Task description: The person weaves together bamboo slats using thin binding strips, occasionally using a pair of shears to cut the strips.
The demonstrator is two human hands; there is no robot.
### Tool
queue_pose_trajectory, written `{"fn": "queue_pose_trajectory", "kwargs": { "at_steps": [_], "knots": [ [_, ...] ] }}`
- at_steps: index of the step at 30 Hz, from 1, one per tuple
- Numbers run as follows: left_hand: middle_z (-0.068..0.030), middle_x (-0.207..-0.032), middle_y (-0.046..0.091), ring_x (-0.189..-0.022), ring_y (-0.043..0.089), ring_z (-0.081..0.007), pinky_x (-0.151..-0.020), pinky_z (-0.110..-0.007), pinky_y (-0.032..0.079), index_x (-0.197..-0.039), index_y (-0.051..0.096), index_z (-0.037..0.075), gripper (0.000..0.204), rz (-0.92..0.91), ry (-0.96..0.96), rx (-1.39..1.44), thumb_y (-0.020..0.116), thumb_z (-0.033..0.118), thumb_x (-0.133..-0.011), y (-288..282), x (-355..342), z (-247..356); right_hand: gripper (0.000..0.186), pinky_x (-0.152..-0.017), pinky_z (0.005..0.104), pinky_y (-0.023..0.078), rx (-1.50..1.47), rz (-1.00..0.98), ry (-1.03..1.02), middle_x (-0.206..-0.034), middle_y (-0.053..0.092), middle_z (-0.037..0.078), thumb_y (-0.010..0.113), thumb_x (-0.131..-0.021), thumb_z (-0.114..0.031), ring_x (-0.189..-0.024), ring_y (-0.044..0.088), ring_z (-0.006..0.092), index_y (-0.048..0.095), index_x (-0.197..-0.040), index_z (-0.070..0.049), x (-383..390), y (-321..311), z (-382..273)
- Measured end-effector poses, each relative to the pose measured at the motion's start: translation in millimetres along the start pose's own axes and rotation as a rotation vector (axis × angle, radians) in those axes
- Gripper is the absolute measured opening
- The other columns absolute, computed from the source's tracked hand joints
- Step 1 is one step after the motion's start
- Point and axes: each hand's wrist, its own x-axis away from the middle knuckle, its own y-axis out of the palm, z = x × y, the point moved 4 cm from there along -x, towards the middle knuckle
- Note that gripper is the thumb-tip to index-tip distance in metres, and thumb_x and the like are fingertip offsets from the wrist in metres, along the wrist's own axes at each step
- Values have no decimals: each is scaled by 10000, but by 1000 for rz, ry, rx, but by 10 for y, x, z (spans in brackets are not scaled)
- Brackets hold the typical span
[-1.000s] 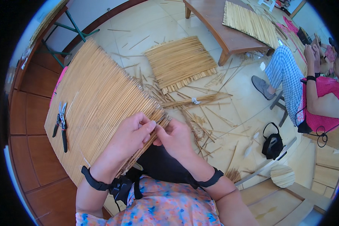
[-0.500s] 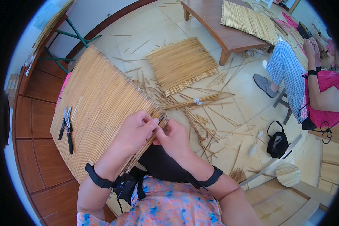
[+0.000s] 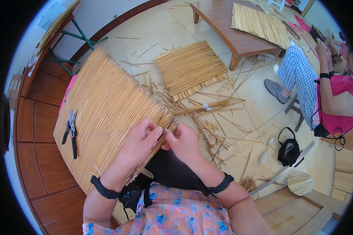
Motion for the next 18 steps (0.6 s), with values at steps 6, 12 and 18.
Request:
{"fn": "queue_pose_trajectory", "kwargs": {
  "at_steps": [6, 12, 18],
  "knots": [
    [-82, -657, 611, -556, 559, -136, -520, -292, 444, -961, 560, -10, 266, -4, 13, 74, 634, 243, -931, -26, 132, -118, 141, -531, 237, 522, -52, -61, 32, -813, 689, 85, 560, -957, -53, -601, 659, 126, 619, -1039, 45, -27, -14, 101],
    [-99, -680, 625, -618, 600, -180, -571, -337, 467, -909, 591, -13, 268, -32, -34, 8, 623, 252, -934, -15, 93, -53, 156, -559, 244, 530, -68, -74, 65, -864, 696, 87, 565, -957, -38, -622, 662, 131, 618, -1084, 35, -26, -50, 144],
    [-65, -676, 579, -613, 527, -135, -553, -306, 438, -883, 615, -8, 255, -24, 13, -130, 632, 241, -935, -10, -4, 114, 173, -563, 238, 522, 13, -55, 65, -867, 698, 80, 608, -955, -82, -637, 663, 123, 614, -1080, 38, -21, -48, 180]
  ]
}}
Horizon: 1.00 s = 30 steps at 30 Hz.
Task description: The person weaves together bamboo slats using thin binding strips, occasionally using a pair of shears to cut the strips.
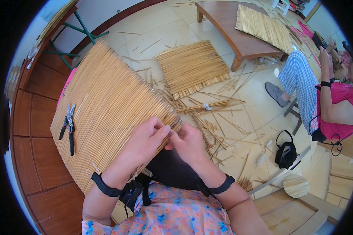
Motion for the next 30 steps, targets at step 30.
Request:
{"fn": "queue_pose_trajectory", "kwargs": {
  "at_steps": [30],
  "knots": [
    [30, -663, 509, -574, 450, -35, -492, -204, 368, -903, 541, 36, 195, -33, -38, 282, 589, 210, -978, -253, -37, 29, 140, -522, 232, 511, -61, 11, -52, -787, 670, 64, 569, -954, -74, -580, 648, 121, 617, -1036, 29, 56, 50, -144]
  ]
}}
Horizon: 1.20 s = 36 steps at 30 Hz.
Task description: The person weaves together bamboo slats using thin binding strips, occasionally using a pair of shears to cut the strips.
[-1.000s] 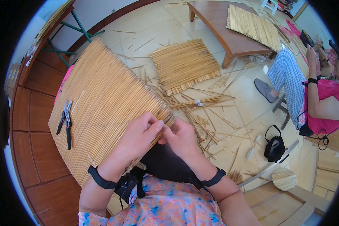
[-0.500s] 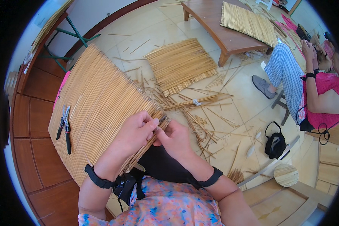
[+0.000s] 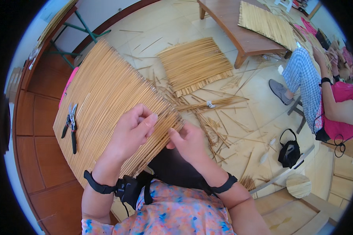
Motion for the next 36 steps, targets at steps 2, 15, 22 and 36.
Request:
{"fn": "queue_pose_trajectory", "kwargs": {
  "at_steps": [2, 15, 22, 36],
  "knots": [
    [32, -676, 512, -588, 465, -46, -509, -209, 388, -922, 544, 31, 178, 37, 84, -93, 604, 191, -969, -45, 154, -36, 164, -546, 240, 537, 48, -16, 39, -840, 698, 89, 581, -950, -52, -612, 664, 127, 626, -1081, 36, -22, -65, 28],
    [-56, -735, 616, -492, 583, -239, -453, -357, 470, -1114, 666, 79, 323, 318, 419, -864, 689, 135, -797, 221, 1073, -645, 195, -595, 268, 572, -44, -6, 96, -854, 700, 106, 575, -966, -138, -657, 680, 139, 608, -1057, 32, -9, -73, 119],
    [-87, -718, 614, -550, 597, -269, -489, -364, 482, -1108, 671, 61, 435, 409, 418, -676, 715, -12, -682, 265, 1039, -716, 250, -619, 289, 592, -44, -21, 231, -885, 696, 125, 595, -967, -218, -696, 695, 183, 596, -1026, 25, 113, -32, 173],
    [-136, -808, 690, -618, 650, -212, -568, -306, 508, -1075, 678, 16, 262, 330, 255, -160, 712, 62, -820, 8, 978, -699, 231, -656, 289, 598, -47, -187, 317, -927, 709, 138, 629, -937, -148, -729, 706, 190, 634, -1071, 41, 191, 154, 258]
  ]
}}
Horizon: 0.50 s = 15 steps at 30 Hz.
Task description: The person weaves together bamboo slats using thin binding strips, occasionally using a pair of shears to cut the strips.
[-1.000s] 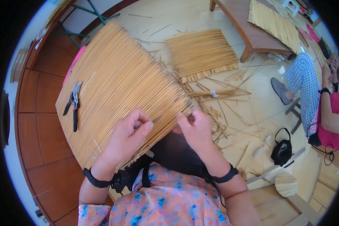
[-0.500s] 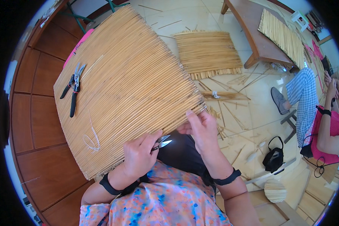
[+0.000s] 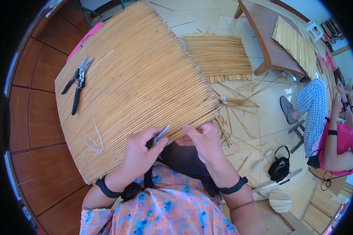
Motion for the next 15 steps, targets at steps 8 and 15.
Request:
{"fn": "queue_pose_trajectory", "kwargs": {
  "at_steps": [8, 15],
  "knots": [
    [-97, -676, 634, -568, 608, -145, -542, -291, 476, -1125, 624, -3, 308, -15, -272, 154, 707, 133, -862, -312, 16, -14, 244, -674, 311, 607, -44, -60, -23, -960, 709, 155, 610, -940, -131, -762, 712, 217, 619, -1101, 52, -29, -39, 6],
    [-91, -676, 639, -558, 640, -263, -507, -351, 487, -1015, 595, 66, 310, -64, -68, -168, 757, 243, -820, -429, 159, -29, 248, -672, 318, 614, -44, -88, -56, -958, 708, 174, 603, -948, -141, -758, 718, 227, 613, -1097, 57, -42, -48, 24]
  ]
}}
